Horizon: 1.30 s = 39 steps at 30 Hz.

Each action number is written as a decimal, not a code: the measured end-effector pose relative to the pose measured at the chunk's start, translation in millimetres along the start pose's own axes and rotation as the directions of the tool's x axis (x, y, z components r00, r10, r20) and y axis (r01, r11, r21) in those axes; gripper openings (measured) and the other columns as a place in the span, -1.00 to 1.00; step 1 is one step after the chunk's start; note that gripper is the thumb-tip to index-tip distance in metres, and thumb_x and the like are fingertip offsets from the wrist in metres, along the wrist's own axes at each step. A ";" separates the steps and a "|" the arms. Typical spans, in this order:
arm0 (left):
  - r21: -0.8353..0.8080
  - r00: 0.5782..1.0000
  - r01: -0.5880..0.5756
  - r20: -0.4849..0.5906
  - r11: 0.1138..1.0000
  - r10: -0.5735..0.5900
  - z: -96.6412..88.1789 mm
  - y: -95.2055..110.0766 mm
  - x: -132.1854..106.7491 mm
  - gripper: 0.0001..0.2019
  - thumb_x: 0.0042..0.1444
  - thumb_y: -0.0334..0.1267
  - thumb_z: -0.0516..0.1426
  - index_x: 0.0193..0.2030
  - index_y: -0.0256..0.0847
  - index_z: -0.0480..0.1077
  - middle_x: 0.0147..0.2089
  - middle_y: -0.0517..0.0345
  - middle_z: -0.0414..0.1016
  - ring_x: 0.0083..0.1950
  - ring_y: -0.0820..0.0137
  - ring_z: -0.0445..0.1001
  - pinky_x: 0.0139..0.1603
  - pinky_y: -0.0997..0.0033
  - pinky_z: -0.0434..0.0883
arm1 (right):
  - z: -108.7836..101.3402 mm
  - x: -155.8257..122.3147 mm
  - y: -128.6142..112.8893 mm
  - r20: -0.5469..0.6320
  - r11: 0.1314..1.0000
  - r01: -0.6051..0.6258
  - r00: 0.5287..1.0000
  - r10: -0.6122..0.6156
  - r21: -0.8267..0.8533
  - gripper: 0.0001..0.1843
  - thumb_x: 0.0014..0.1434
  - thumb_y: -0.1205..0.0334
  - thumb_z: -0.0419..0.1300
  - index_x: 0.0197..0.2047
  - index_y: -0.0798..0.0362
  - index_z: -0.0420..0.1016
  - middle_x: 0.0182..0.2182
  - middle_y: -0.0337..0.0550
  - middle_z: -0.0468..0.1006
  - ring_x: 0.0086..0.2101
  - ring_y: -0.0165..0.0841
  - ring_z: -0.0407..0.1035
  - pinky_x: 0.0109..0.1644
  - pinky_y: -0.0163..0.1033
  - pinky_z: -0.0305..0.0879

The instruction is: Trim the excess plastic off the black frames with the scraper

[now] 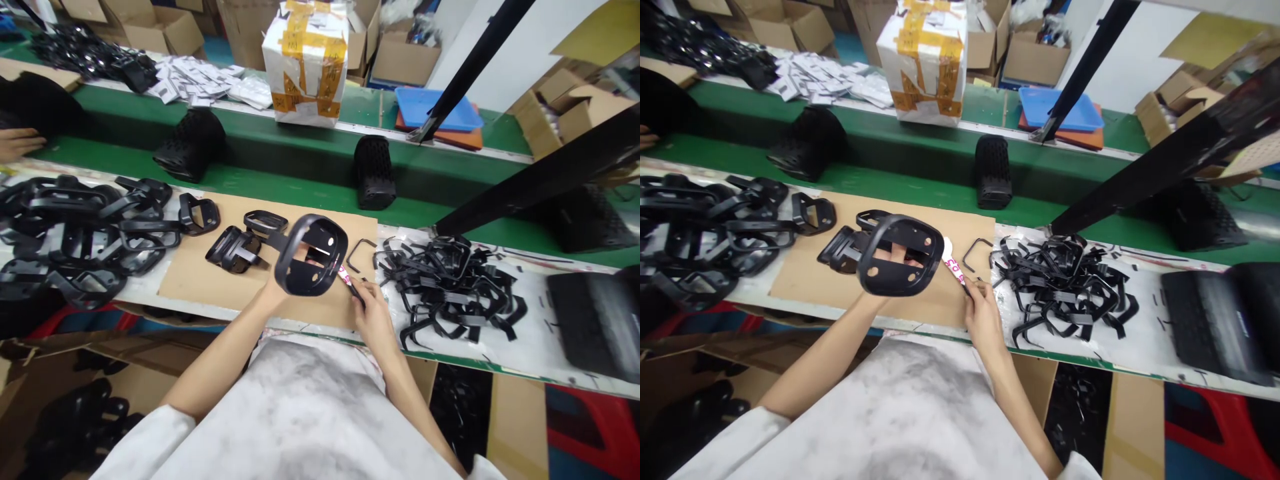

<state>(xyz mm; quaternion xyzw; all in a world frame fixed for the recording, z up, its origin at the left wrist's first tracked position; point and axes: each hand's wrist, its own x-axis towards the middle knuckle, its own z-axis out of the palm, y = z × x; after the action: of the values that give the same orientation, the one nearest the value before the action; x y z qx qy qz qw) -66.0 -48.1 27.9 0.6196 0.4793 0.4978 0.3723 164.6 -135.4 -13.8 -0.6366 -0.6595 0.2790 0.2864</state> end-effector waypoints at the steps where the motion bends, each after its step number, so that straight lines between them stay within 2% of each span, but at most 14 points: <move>1: -0.018 1.000 0.001 0.022 1.000 -0.001 0.2 7.3 -1.3 -0.58 0.42 0.14 0.11 0.01 -0.18 0.53 -0.19 -0.03 0.65 -0.12 0.15 0.65 -0.07 0.19 0.59 | -2.2 2.8 1.2 -0.022 1.000 0.000 1.000 0.000 0.004 -0.48 0.39 0.30 0.04 0.33 0.00 0.57 0.05 0.08 0.50 0.08 -0.11 0.49 0.30 0.08 0.44; 4: -0.018 0.998 -0.035 0.050 0.999 0.036 0.7 29.0 -1.4 -0.64 0.49 0.05 0.05 -0.05 -0.17 0.53 -0.14 0.04 0.66 -0.14 0.29 0.63 -0.09 0.30 0.57 | -10.6 5.7 -1.8 -0.069 0.996 0.008 0.998 -0.002 0.089 -0.57 0.41 0.23 0.12 0.25 0.01 0.62 0.06 0.08 0.51 0.13 -0.09 0.48 0.34 0.12 0.41; 6: 0.032 0.989 -0.144 0.050 0.989 0.142 0.5 41.6 -0.5 -0.73 0.48 -0.05 0.11 -0.04 -0.17 0.54 -0.11 0.06 0.65 -0.10 0.34 0.62 0.00 0.36 0.55 | -16.4 5.0 -10.8 -0.066 0.971 0.043 0.997 -0.029 0.235 -0.61 0.43 0.15 0.18 0.24 -0.02 0.62 0.13 0.07 0.54 0.19 -0.09 0.47 0.36 0.10 0.41; 9: 0.101 0.945 -0.324 0.074 0.941 0.318 1.4 53.5 -1.3 -0.82 0.44 -0.17 0.17 -0.01 -0.18 0.55 -0.14 0.08 0.61 -0.11 0.39 0.59 0.01 0.41 0.52 | -22.3 5.8 -31.1 -0.015 0.854 0.094 0.995 -0.101 0.511 -0.47 0.44 0.07 0.25 0.42 -0.11 0.45 0.33 0.02 0.49 0.28 -0.12 0.44 0.39 0.04 0.41; 11: 0.080 0.939 -0.338 0.093 0.938 0.331 3.5 56.4 -3.8 -0.85 0.43 -0.21 0.19 0.00 -0.18 0.55 -0.14 0.10 0.59 -0.12 0.41 0.58 -0.02 0.44 0.51 | -23.3 9.8 -43.7 0.006 0.791 0.105 0.991 -0.137 0.603 -0.36 0.43 0.08 0.27 0.51 -0.15 0.32 0.41 -0.02 0.43 0.33 -0.13 0.40 0.42 0.03 0.38; 13: 0.026 0.949 -0.300 0.106 0.954 0.296 6.0 56.5 -7.4 -0.86 0.42 -0.23 0.20 0.02 -0.15 0.57 -0.14 0.12 0.59 -0.13 0.42 0.58 -0.03 0.45 0.51 | -22.1 15.8 -52.7 -0.001 0.787 0.127 0.987 -0.159 0.603 -0.36 0.42 0.13 0.28 0.51 -0.19 0.33 0.41 -0.08 0.45 0.33 -0.12 0.41 0.43 0.05 0.37; 15: -0.037 0.966 -0.227 0.120 0.973 0.230 7.7 55.0 -11.3 -0.85 0.40 -0.22 0.23 0.03 -0.13 0.58 -0.11 0.11 0.61 -0.10 0.40 0.60 -0.01 0.44 0.51 | -20.1 22.4 -58.7 -0.038 0.798 0.178 0.981 -0.191 0.575 -0.45 0.40 0.21 0.28 0.42 -0.23 0.47 0.33 -0.13 0.54 0.26 -0.14 0.49 0.40 0.03 0.40; 20: -0.273 0.991 0.080 0.123 0.959 -0.047 -0.1 46.6 -20.6 -0.72 0.31 -0.12 0.33 0.10 -0.12 0.58 0.01 0.05 0.67 0.00 0.32 0.64 0.06 0.38 0.52 | -19.1 34.9 -68.5 -0.142 0.806 0.296 0.955 -0.261 0.513 -0.61 0.40 0.32 0.24 0.21 -0.20 0.67 0.10 -0.16 0.69 0.10 -0.22 0.59 0.26 -0.10 0.49; 23: -0.389 0.962 0.266 0.171 0.882 -0.215 -14.7 38.2 -30.0 -0.63 0.31 0.03 0.30 0.08 -0.20 0.59 -0.09 -0.02 0.70 -0.13 0.32 0.64 -0.12 0.42 0.51 | -20.7 38.8 -67.6 -0.177 0.832 0.305 0.952 -0.251 0.463 -0.64 0.39 0.29 0.22 0.17 -0.12 0.69 0.06 -0.11 0.71 0.06 -0.19 0.61 0.19 -0.11 0.53; 27: -0.460 0.859 0.505 0.347 0.731 -0.375 -33.9 31.0 -53.6 -0.38 0.23 0.34 0.23 -0.07 -0.30 0.60 -0.29 -0.07 0.68 -0.45 0.45 0.43 -0.45 0.46 0.28 | -13.9 42.9 -52.3 -0.154 0.869 0.284 0.958 -0.241 0.404 -0.63 0.37 0.25 0.22 0.17 -0.09 0.70 0.07 -0.06 0.71 0.07 -0.14 0.61 0.16 -0.06 0.55; 30: -0.455 0.806 0.591 0.375 0.666 -0.459 -44.5 32.4 -73.7 -0.44 0.06 0.23 0.42 -0.08 -0.26 0.55 -0.29 0.00 0.66 -0.42 0.47 0.41 -0.41 0.48 0.24 | 1.6 43.7 -39.6 -0.078 0.874 0.275 0.961 -0.267 0.401 -0.62 0.37 0.23 0.21 0.17 -0.12 0.70 0.10 -0.06 0.71 0.11 -0.10 0.59 0.24 0.01 0.51; 34: -0.417 0.805 0.592 0.254 0.690 -0.536 -76.0 37.9 -95.8 -0.51 -0.03 0.09 0.50 -0.17 -0.24 0.55 -0.30 0.08 0.60 -0.31 0.42 0.48 -0.25 0.44 0.37 | 23.9 34.9 -32.6 0.187 0.877 0.189 0.937 -0.295 0.441 -0.60 0.41 0.13 0.20 0.24 -0.13 0.66 0.16 -0.02 0.67 0.19 -0.07 0.54 0.26 0.03 0.53; 37: -0.343 0.822 0.549 0.057 0.762 -0.566 -123.2 37.8 -113.8 -0.55 -0.03 0.06 0.49 -0.19 -0.23 0.56 -0.28 0.09 0.59 -0.31 0.39 0.49 -0.23 0.41 0.40 | 35.9 23.8 -25.6 0.371 0.897 0.045 0.900 -0.228 0.440 -0.61 0.41 -0.05 0.24 0.11 -0.06 0.73 0.07 0.06 0.71 0.05 -0.05 0.62 0.15 0.01 0.61; 39: -0.274 0.819 0.519 -0.112 0.810 -0.562 -159.5 32.8 -127.0 -0.58 -0.03 0.07 0.46 -0.22 -0.20 0.56 -0.33 0.12 0.58 -0.34 0.37 0.49 -0.25 0.39 0.41 | 41.7 17.9 -17.2 0.411 0.901 -0.037 0.897 -0.161 0.433 -0.55 0.38 -0.16 0.25 0.04 -0.01 0.76 0.02 0.12 0.73 -0.05 -0.05 0.65 0.08 0.01 0.64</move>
<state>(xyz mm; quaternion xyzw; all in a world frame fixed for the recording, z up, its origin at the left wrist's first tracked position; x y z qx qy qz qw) -219.7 -181.7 61.8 0.3594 0.6077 0.4791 0.5214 121.8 -118.2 -29.2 -0.4564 -0.6493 0.5436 0.2732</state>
